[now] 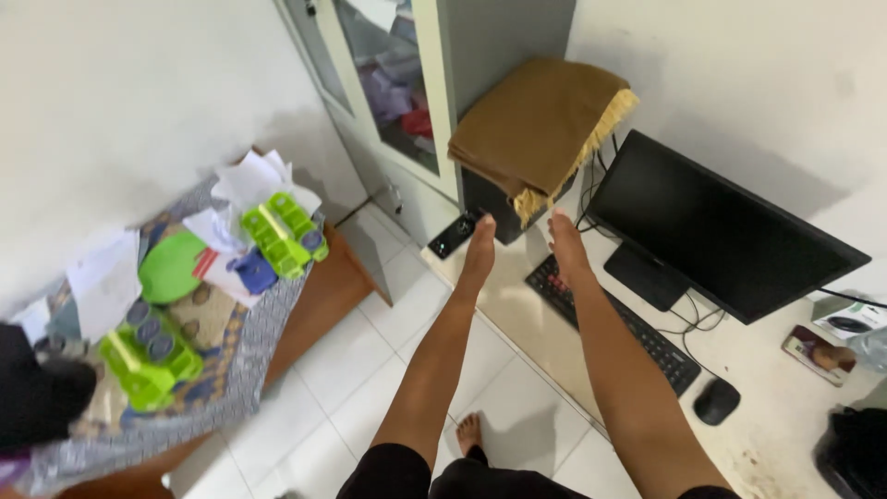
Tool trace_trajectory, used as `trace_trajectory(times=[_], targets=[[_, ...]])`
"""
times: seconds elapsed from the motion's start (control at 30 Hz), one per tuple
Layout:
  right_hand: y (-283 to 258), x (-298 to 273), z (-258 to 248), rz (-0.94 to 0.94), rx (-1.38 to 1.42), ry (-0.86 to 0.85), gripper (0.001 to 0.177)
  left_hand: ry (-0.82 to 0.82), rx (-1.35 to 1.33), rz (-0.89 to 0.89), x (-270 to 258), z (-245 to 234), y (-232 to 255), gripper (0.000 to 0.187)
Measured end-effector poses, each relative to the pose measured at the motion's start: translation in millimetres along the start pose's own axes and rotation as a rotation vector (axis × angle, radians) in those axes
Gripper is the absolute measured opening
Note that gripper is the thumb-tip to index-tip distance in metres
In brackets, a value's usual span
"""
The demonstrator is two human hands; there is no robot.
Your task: The recorder organizes a workspace by plugging in a monitor, arranging peripherals, packing cables, folding a cloth, and sorting items into organizer trays.
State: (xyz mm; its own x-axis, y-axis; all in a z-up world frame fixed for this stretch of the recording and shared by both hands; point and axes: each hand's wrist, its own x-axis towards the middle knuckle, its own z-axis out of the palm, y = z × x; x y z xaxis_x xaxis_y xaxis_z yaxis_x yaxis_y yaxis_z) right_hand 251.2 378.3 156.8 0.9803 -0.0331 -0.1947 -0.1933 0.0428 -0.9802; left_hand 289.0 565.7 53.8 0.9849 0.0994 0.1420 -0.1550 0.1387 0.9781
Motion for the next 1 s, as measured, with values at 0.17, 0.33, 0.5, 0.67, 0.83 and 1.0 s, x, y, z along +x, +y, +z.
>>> trace_trajectory(times=[0.17,0.33,0.5,0.67,0.83,1.0], targets=[[-56,30,25,0.062,-0.108,0.208,0.096,0.002,-0.194,-0.207,72,-1,58,0.081],[-51,77,32,0.143,0.083,0.315,0.097,0.028,-0.369,-0.325,112,-7,64,0.088],[-47,101,33,-0.071,0.291,0.269,0.068,0.033,-0.557,-0.364,118,-6,55,0.078],[-75,71,17,-0.144,0.526,0.187,0.044,-0.019,-0.779,-0.485,106,-11,61,0.085],[-78,14,-38,-0.116,0.568,0.173,0.038,-0.272,-1.069,-0.492,70,-20,66,0.093],[-9,-31,-161,-0.04,0.371,0.024,0.054,-0.525,-1.047,-0.624,27,9,102,0.091]])
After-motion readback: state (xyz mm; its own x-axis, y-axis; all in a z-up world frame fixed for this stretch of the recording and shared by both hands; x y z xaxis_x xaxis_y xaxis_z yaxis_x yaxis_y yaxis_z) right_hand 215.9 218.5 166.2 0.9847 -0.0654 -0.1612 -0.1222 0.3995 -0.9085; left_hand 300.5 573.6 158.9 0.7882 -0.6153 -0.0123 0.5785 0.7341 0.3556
